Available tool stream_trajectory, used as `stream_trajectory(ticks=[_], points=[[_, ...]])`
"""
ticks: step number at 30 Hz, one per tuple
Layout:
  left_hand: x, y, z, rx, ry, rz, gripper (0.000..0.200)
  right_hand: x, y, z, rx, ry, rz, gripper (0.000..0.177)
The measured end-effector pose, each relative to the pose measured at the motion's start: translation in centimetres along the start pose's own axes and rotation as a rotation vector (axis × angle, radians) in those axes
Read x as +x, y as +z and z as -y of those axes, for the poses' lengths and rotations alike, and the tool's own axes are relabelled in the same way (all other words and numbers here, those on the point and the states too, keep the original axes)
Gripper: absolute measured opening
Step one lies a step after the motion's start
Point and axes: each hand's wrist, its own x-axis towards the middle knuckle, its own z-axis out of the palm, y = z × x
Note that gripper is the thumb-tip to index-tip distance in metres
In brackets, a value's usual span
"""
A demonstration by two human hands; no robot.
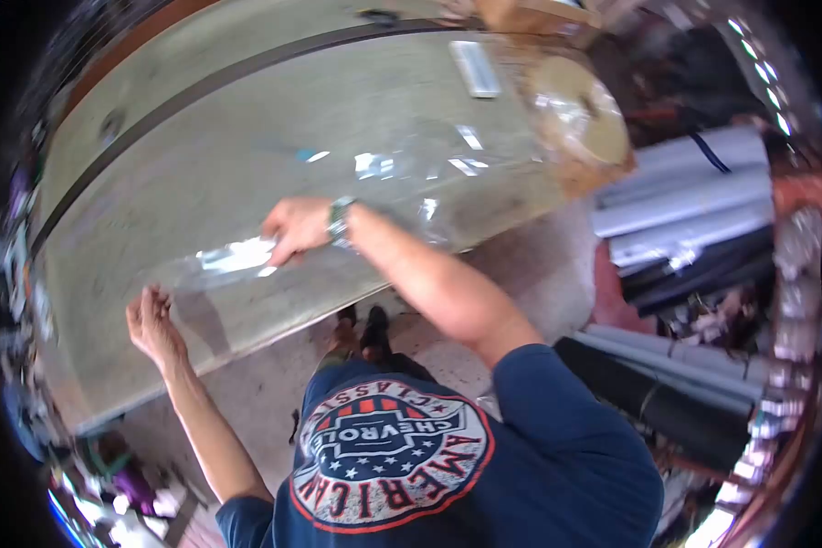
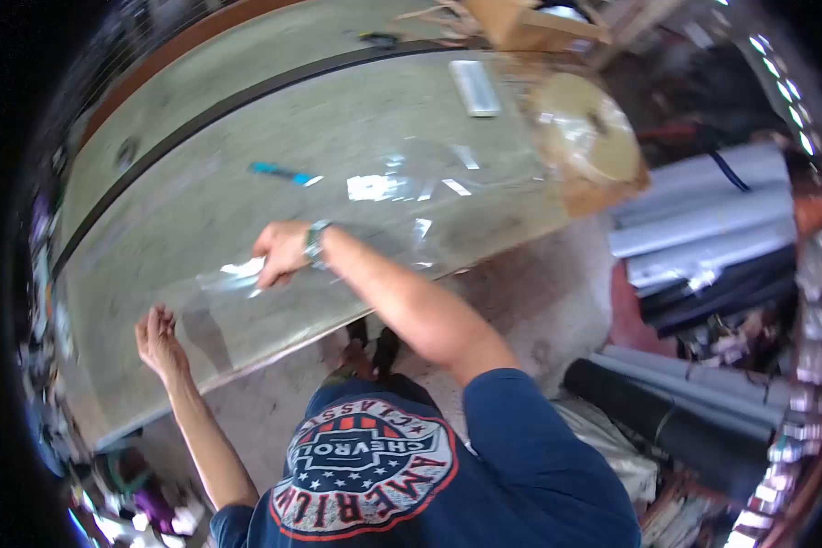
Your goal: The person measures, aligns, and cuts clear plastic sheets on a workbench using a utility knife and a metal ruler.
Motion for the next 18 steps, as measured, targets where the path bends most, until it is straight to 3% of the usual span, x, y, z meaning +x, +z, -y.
stream_trajectory(ticks=[5,6,11,18], points=[[1.6,-10.2,-3.5,0.175,-0.026,-0.269,0.014,2.4,0.9,2.5,-0.139,0.027,0.103,0.031],[2.0,-11.6,-4.3,0.313,-0.037,-0.368,0.016,3.7,1.2,2.4,-0.283,0.020,0.096,0.028],[4.6,-19.8,-4.7,0.096,0.027,-0.380,0.025,9.2,5.8,3.5,-0.084,0.118,0.136,0.019],[12.5,-35.8,-8.6,0.228,-0.048,-0.423,0.026,19.2,16.0,8.0,-0.080,0.216,0.014,0.015]])
